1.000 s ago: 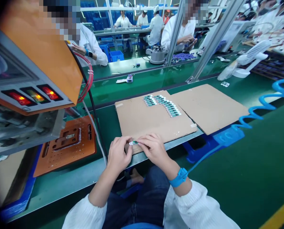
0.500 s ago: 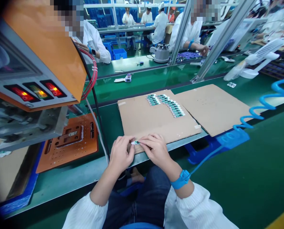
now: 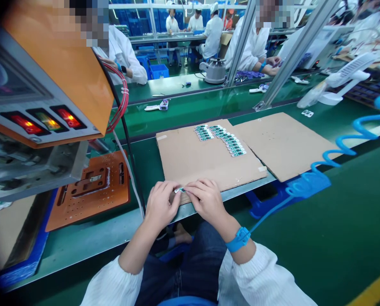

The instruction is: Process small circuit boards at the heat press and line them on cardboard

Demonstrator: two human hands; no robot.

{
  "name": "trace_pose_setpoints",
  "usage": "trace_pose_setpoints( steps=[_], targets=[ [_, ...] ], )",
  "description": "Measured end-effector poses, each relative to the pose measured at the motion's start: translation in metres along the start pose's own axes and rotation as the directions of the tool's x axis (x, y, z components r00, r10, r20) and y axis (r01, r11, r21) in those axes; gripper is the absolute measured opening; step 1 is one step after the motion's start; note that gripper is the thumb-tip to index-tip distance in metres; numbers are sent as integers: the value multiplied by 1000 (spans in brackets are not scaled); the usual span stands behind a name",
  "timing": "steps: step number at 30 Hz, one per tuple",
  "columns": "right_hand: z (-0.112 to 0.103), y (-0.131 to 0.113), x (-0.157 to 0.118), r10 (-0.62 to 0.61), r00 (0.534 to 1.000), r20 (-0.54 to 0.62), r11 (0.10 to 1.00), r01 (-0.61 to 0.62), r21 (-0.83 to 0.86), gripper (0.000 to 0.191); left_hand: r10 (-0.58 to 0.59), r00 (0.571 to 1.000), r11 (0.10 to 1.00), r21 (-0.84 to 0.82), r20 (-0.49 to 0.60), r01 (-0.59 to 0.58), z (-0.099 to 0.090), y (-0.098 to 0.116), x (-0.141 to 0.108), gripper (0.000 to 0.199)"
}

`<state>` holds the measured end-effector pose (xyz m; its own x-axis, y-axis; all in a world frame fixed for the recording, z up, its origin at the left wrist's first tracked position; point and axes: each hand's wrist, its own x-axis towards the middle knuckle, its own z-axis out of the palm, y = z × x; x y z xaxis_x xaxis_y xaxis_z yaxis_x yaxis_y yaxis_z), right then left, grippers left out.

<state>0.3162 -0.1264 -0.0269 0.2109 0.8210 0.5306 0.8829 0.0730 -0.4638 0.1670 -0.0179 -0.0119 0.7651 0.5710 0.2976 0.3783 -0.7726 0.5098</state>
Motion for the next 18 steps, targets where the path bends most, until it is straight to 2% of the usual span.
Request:
trace_pose_setpoints(
  steps=[10, 18],
  targets=[
    [-1, -1, 1, 13, 1000, 25, 1000, -13, -4, 18, 30, 1000, 998, 61, 2, -30, 1, 1, 0, 11],
    [-1, -1, 2, 46, 998, 31, 999, -46, 8, 17, -57, 998, 994, -90, 4, 57, 2, 0, 3, 11]
  ],
)
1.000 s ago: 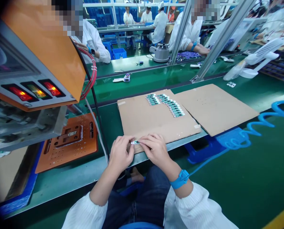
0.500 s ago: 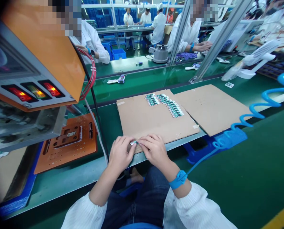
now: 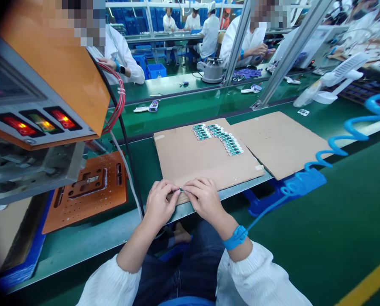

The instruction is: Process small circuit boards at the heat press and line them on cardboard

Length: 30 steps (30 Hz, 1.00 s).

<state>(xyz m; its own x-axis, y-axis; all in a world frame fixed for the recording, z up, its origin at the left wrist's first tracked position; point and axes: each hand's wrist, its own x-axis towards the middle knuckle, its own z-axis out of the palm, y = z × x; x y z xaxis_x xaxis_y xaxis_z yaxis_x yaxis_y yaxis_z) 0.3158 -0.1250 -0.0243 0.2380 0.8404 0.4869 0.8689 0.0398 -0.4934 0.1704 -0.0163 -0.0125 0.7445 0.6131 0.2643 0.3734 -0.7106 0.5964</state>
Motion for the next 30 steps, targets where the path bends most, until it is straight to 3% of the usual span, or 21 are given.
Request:
trace_pose_setpoints(
  steps=[7, 15, 23, 27, 30],
  targets=[
    [0, 1, 0, 38, 999, 21, 999, -39, 16, 16, -72, 997, 997, -5, 24, 72, -3, 4, 3, 11],
    [-1, 1, 2, 53, 998, 26, 998, -54, 38, 12, -147, 989, 989, 8, -28, 147, 1, 4, 0, 8],
    [-7, 2, 14, 26, 982, 186, 1000, -25, -5, 14, -195, 981, 978, -65, 15, 196, -1, 2, -1, 5],
    [-13, 0, 23, 9, 962, 274, 998, 8, -60, 12, -193, 981, 972, -141, -8, 190, -3, 2, -3, 22],
    [-16, -3, 31, 6, 941, 338, 995, 29, -99, 13, -187, 982, 974, -138, -22, 182, -2, 2, -4, 13]
  ],
)
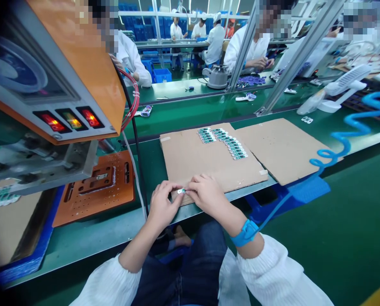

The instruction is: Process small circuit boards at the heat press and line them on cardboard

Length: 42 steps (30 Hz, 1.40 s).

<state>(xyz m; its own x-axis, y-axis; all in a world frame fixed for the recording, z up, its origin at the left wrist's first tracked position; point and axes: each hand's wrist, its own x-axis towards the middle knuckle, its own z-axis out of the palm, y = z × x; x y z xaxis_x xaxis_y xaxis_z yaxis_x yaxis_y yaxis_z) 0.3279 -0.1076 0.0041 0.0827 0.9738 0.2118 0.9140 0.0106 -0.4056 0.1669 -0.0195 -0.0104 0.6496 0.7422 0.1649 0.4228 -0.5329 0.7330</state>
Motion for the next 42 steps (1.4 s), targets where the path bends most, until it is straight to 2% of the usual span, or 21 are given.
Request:
trace_pose_setpoints(
  steps=[5, 8, 12, 14, 17, 20, 25, 32, 35, 37, 39, 42],
  targets=[
    [-3, 1, 3, 15, 999, 43, 1000, -15, -7, 14, 33, 999, 994, 104, -2, -32, 4, 0, -2, 8],
    [1, 7, -5, 37, 998, -42, 992, -31, 122, 9, 14, 1000, 987, 163, -3, -13, 5, 1, -2, 10],
    [6, 15, -20, 101, 982, -162, 958, -52, 282, 17, -6, 1000, 984, 179, 5, 5, 5, 4, 0, 10],
    [10, 15, -24, 71, 978, -196, 968, -20, 250, 16, -16, 1000, 983, 182, 9, 14, 6, 4, 1, 10],
    [14, 13, -27, 2, 973, -230, 995, 21, 95, 17, -24, 1000, 981, 190, 8, 22, 7, 4, 2, 10],
    [16, 10, -29, -27, 975, -220, 999, 21, -30, 18, -8, 1000, 976, 219, 5, 7, 8, 4, 1, 9],
    [15, 12, -30, -48, 980, -192, 997, 36, -69, 17, 44, 999, 956, 289, 21, -48, 5, 6, -5, 10],
    [15, 6, -27, -48, 980, -193, 997, 35, -66, 15, 62, 997, 905, 419, 44, -75, -1, 14, -1, 26],
    [7, -5, -31, 17, 982, -187, 997, -4, 71, 18, 72, 995, 942, 324, 63, -89, -8, 17, -2, 25],
    [0, -19, -35, 95, 983, -154, 959, -49, 279, 21, 104, 990, 984, 136, 93, -116, -17, 17, -9, 25],
    [-4, -38, -37, 170, 982, -88, 849, -100, 520, 26, 108, 984, 985, -149, 138, -88, -28, 14, -22, 30],
    [3, -75, -34, 217, 976, 26, 624, -160, 765, 30, 16, 984, 847, -525, 176, 80, -43, 6, -47, 42]
  ],
)
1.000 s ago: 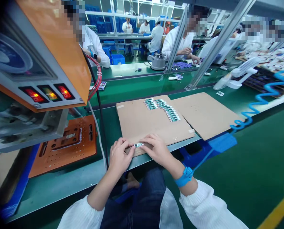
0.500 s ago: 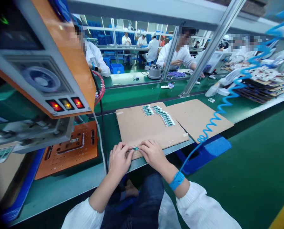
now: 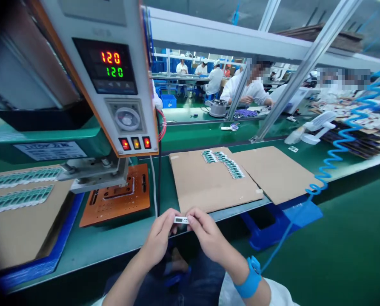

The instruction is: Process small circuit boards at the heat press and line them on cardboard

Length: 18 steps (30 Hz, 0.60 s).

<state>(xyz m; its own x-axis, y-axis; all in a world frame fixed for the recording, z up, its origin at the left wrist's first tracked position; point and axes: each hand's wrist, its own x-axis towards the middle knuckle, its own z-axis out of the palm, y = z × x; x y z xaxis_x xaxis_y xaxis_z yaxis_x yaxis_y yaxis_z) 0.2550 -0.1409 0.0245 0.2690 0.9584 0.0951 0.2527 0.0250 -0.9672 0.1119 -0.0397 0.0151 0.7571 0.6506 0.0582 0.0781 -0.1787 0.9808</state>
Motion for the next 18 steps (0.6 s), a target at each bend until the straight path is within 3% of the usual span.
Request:
trace_pose_setpoints(
  steps=[3, 5, 8, 12, 18],
  targets=[
    [43, -9, 5, 72, 996, 61, 981, -82, 178, 33, -47, 974, 991, -129, -224, 18, -13, -6, -23, 48],
    [70, -12, 12, 81, 993, 81, 984, -93, 151, 36, -28, 920, 997, -72, -390, 0, -23, -13, -32, 48],
    [102, -13, 25, 76, 991, 109, 997, -79, 25, 42, -8, 844, 1000, 9, -536, 15, -41, -27, -39, 48],
    [124, -10, 40, 98, 983, 154, 992, -109, 67, 46, -47, 803, 999, -38, -594, 30, -56, -48, -40, 50],
    [130, -5, 47, 97, 975, 198, 983, -125, 136, 49, -103, 789, 989, -147, -605, 16, -54, -66, -45, 51]
  ],
)
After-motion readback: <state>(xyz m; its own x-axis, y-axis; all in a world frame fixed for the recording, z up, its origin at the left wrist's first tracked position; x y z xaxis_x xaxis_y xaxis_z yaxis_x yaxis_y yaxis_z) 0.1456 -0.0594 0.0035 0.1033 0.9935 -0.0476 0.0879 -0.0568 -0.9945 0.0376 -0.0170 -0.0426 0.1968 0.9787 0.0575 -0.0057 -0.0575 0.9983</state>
